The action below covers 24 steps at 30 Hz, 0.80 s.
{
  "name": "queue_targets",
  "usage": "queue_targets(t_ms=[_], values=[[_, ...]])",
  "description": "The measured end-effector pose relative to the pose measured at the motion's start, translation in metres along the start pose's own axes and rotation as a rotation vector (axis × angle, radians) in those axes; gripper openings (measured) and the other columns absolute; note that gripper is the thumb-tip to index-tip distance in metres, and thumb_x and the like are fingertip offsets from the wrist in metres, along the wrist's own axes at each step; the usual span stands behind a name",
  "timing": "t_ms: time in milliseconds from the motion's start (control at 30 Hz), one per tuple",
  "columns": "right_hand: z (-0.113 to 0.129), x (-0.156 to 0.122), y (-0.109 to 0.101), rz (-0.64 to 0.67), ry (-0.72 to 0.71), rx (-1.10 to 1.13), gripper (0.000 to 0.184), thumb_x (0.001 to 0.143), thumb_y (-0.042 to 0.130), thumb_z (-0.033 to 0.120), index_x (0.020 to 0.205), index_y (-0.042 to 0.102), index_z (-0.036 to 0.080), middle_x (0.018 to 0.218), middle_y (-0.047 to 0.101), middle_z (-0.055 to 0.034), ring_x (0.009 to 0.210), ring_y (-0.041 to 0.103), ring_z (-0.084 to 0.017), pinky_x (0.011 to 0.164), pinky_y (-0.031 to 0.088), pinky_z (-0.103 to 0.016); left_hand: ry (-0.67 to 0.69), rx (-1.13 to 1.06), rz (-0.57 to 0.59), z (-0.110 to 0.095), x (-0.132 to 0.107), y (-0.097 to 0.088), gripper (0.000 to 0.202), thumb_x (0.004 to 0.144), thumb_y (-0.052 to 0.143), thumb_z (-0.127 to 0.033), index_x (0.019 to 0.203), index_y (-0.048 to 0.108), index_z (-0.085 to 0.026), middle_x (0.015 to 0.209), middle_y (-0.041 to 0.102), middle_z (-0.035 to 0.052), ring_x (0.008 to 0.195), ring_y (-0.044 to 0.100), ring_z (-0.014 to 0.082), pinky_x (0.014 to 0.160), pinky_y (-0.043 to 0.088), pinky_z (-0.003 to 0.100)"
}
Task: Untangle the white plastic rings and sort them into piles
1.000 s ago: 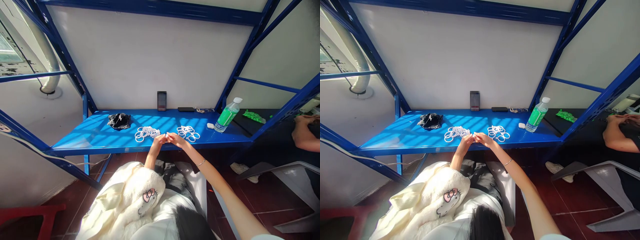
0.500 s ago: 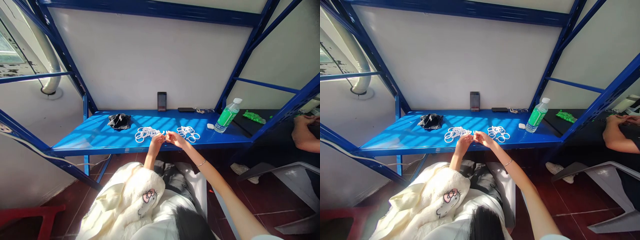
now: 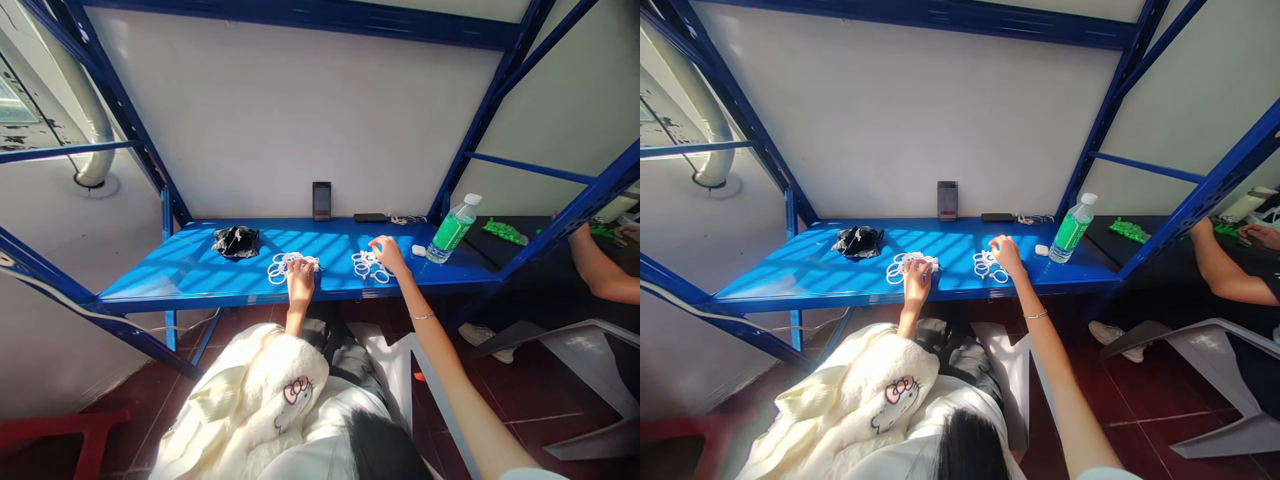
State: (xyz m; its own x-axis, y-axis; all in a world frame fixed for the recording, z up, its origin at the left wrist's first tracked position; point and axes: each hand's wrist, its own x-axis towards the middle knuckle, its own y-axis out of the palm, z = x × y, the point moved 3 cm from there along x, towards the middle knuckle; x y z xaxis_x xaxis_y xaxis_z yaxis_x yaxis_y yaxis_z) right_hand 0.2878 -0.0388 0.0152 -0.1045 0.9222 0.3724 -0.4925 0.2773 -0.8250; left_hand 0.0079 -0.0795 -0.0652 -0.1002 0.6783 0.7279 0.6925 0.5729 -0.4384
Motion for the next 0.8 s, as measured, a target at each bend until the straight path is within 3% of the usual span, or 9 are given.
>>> queue_targets(t_ms=[100, 200, 300, 400, 633, 800], values=[[-0.013, -0.004, -0.018, 0.153, 0.077, -0.246, 0.022, 0.091, 0.049, 0.015, 0.095, 0.070, 0.016, 0.109, 0.070, -0.0125, 0.110, 0.057, -0.028, 0.084, 0.044, -0.035, 0.031, 0.078, 0.001, 0.000, -0.002, 0.003, 0.023, 0.094, 0.049, -0.018, 0.094, 0.071, -0.020, 0.105, 0.065, 0.0140, 0.103, 0.054, 0.0324, 0.082, 0.048, 0.047], [-0.024, -0.008, -0.030, 0.295, 0.135, -0.281, 0.011, 0.086, 0.059, 0.018, 0.079, 0.067, 0.017, 0.092, 0.070, -0.0084, 0.090, 0.062, -0.024, 0.070, 0.040, -0.029, 0.042, 0.127, -0.004, 0.000, -0.003, 0.003, 0.025, 0.094, 0.047, -0.017, 0.099, 0.072, -0.020, 0.109, 0.064, 0.0148, 0.105, 0.054, 0.0329, 0.084, 0.049, 0.047], [-0.030, -0.012, -0.032, 0.436, 0.182, -0.293, 0.016, 0.082, 0.066, 0.021, 0.067, 0.062, 0.017, 0.076, 0.066, -0.0039, 0.072, 0.060, -0.018, 0.060, 0.035, -0.026, 0.048, 0.152, 0.007, -0.001, -0.003, 0.003, 0.026, 0.095, 0.047, -0.017, 0.102, 0.071, -0.020, 0.113, 0.063, 0.0150, 0.108, 0.054, 0.0327, 0.089, 0.049, 0.048], [-0.030, -0.014, -0.028, 0.524, 0.208, -0.315, 0.020, 0.080, 0.069, 0.022, 0.064, 0.059, 0.018, 0.069, 0.061, -0.0016, 0.065, 0.057, -0.015, 0.057, 0.033, -0.026, 0.038, 0.162, 0.021, -0.001, -0.003, 0.002, 0.026, 0.095, 0.046, -0.018, 0.104, 0.071, -0.020, 0.117, 0.062, 0.0154, 0.112, 0.054, 0.0331, 0.093, 0.048, 0.049], [-0.025, -0.013, -0.015, 0.531, 0.257, -0.395, 0.025, 0.081, 0.067, 0.019, 0.060, 0.054, 0.017, 0.058, 0.050, -0.0021, 0.064, 0.056, -0.018, 0.060, 0.035, -0.029, 0.012, 0.143, 0.038, -0.001, -0.003, 0.002, 0.027, 0.095, 0.045, -0.019, 0.106, 0.070, -0.020, 0.121, 0.060, 0.0161, 0.117, 0.052, 0.0332, 0.095, 0.047, 0.050], [-0.029, -0.013, -0.020, 0.467, 0.282, -0.407, 0.025, 0.078, 0.065, 0.016, 0.057, 0.052, 0.019, 0.060, 0.055, -0.0062, 0.066, 0.060, -0.023, 0.063, 0.039, -0.033, -0.031, 0.153, 0.026, -0.002, -0.004, 0.001, 0.028, 0.093, 0.045, -0.018, 0.108, 0.069, -0.020, 0.124, 0.060, 0.0166, 0.120, 0.051, 0.0356, 0.096, 0.044, 0.053]])
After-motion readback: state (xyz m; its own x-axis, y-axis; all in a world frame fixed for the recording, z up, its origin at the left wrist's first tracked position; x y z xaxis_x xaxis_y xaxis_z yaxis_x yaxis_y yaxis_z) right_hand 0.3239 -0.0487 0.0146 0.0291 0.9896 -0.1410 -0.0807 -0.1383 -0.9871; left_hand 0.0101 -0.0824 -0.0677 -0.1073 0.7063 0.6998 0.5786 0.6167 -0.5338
